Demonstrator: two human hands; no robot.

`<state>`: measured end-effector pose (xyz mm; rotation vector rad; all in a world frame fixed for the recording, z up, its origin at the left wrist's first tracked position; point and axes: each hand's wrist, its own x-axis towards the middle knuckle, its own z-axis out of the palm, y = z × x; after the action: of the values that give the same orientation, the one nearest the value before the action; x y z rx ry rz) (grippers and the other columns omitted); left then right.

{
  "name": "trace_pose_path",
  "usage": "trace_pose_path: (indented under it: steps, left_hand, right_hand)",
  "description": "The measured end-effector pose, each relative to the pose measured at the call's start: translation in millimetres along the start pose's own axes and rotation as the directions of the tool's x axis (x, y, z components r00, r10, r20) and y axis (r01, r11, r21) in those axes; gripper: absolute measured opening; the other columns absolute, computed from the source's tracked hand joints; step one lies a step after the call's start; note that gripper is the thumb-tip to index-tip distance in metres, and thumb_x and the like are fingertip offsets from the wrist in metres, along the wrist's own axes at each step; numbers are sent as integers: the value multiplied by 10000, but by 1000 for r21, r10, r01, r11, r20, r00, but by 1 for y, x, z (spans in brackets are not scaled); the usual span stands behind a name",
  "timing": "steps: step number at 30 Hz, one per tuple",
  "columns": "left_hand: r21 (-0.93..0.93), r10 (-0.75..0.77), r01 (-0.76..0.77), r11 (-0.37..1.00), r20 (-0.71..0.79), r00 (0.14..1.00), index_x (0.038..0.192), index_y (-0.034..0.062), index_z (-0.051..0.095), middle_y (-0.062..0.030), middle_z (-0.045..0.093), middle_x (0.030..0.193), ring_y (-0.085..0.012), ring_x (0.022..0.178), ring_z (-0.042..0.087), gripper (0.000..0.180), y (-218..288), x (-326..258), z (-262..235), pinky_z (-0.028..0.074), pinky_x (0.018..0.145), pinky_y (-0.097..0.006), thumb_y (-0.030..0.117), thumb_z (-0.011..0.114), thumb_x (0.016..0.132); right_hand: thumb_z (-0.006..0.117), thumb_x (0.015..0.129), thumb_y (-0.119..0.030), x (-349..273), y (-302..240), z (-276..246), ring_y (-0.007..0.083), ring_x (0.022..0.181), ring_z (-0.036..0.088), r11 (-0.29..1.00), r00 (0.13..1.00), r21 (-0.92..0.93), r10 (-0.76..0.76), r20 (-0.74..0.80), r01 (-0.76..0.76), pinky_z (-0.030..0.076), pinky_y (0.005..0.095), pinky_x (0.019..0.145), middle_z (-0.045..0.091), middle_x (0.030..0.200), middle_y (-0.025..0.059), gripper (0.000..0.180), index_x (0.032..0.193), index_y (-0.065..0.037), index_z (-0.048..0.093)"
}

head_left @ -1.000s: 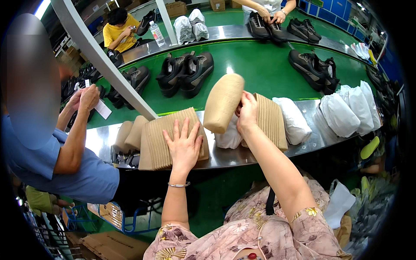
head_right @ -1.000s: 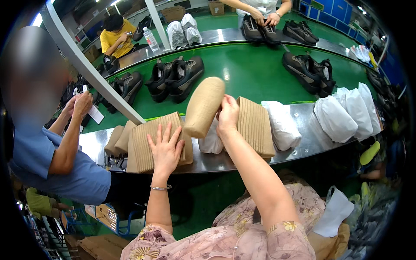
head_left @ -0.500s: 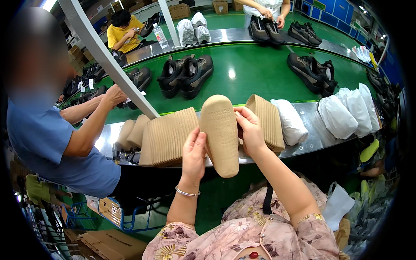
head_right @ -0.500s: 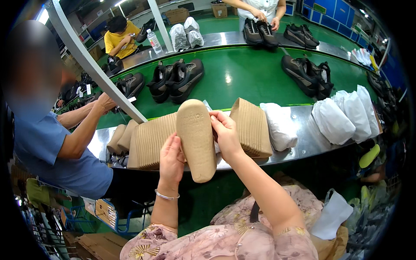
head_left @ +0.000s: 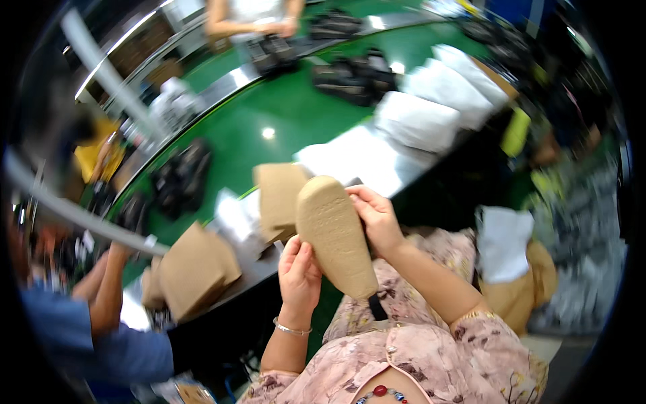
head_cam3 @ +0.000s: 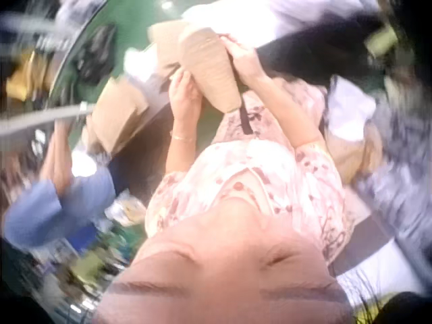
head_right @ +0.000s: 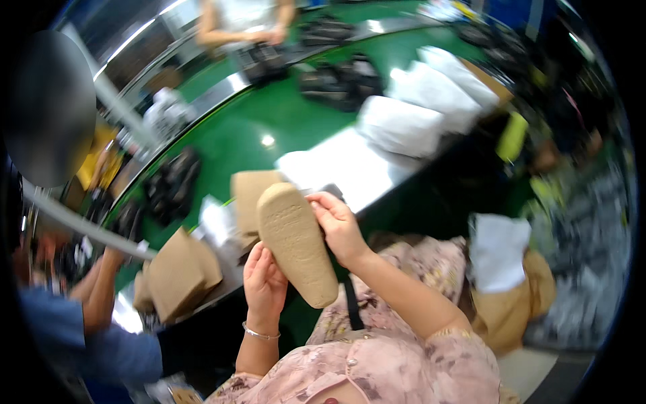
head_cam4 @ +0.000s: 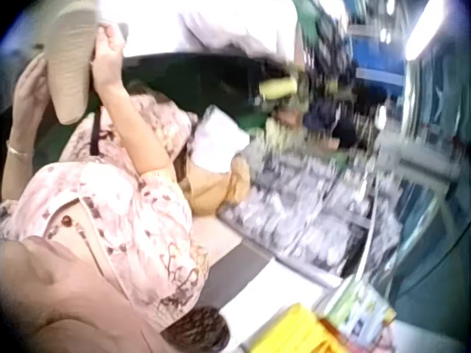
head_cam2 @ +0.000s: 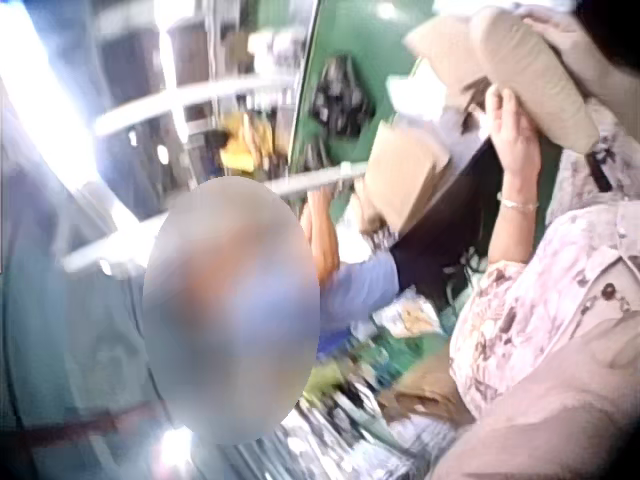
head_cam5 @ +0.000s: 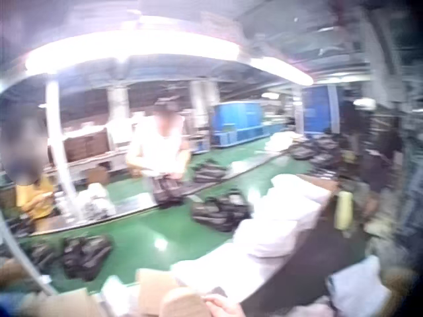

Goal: The person wraps shoe lasts in white protective sheets and organizes cardboard shoe supports on an assembly line.

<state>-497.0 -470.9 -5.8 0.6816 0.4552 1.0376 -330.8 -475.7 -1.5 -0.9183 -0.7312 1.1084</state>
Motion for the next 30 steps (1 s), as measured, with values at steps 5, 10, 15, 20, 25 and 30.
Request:
trace_pose_path:
  steps: [5, 10, 15, 20, 25, 30]
  left_hand:
    - [79, -312, 306, 949, 87, 946, 1069, -7, 528, -86, 631, 1011, -164, 881, 624, 204, -80, 23, 41, 514, 763, -286, 133, 496, 925]
    - [165, -564, 542, 824, 139, 814, 953, 29, 532, -35, 618, 894, -119, 764, 605, 157, -158, 41, 77, 499, 677, -245, 182, 530, 917]
    - [242, -677, 642, 727, 103, 728, 941, 38, 526, -29, 614, 906, -122, 789, 594, 146, -203, 47, 108, 481, 721, -266, 181, 538, 915]
    - [240, -725, 702, 671, 17, 688, 953, 34, 530, -40, 612, 964, -136, 873, 586, 155, -234, 62, 112, 465, 801, -300, 183, 538, 915]
    - [229, -731, 719, 656, -45, 681, 982, 28, 523, -55, 615, 988, -165, 915, 596, 189, -247, 76, 113, 474, 828, -315, 192, 562, 896]
    - [263, -747, 725, 637, -25, 665, 1150, 8, 492, -84, 601, 1105, -197, 975, 608, 326, -266, 90, 101, 506, 823, -336, 236, 516, 919]
  right_hand:
    - [435, 943, -159, -43, -18, -104, 32, 605, 484, 996, 969, -32, 73, -234, -83, 370, 169, 511, 572, 797, -25, 202, 1047, -46, 565]
    - [484, 929, -247, -103, -23, -239, 83, 701, 549, 983, 795, -169, -42, -605, -77, 471, 214, 573, 625, 915, 79, 280, 1113, -44, 539]
    - [503, 896, -247, -172, 53, -422, 182, 746, 604, 893, 280, -264, -165, -946, -364, 483, 299, 614, 631, 930, 111, 291, 1015, 1, 597]
    - [467, 898, -317, -167, 108, -501, 363, 1195, 419, 510, 309, -514, -435, -846, -690, 356, 423, 972, 461, 1288, 197, 459, 1231, -2, 481]
    - [419, 914, -392, -132, 113, -545, 337, 1359, 175, 338, 268, -417, -407, -873, -844, 235, 498, 1053, 228, 1468, 142, 589, 1376, -45, 308]
    - [420, 909, -407, -123, 122, -572, 302, 1369, 169, 163, 257, -338, -383, -888, -927, 170, 512, 1071, 225, 1474, 115, 586, 1390, -92, 307]
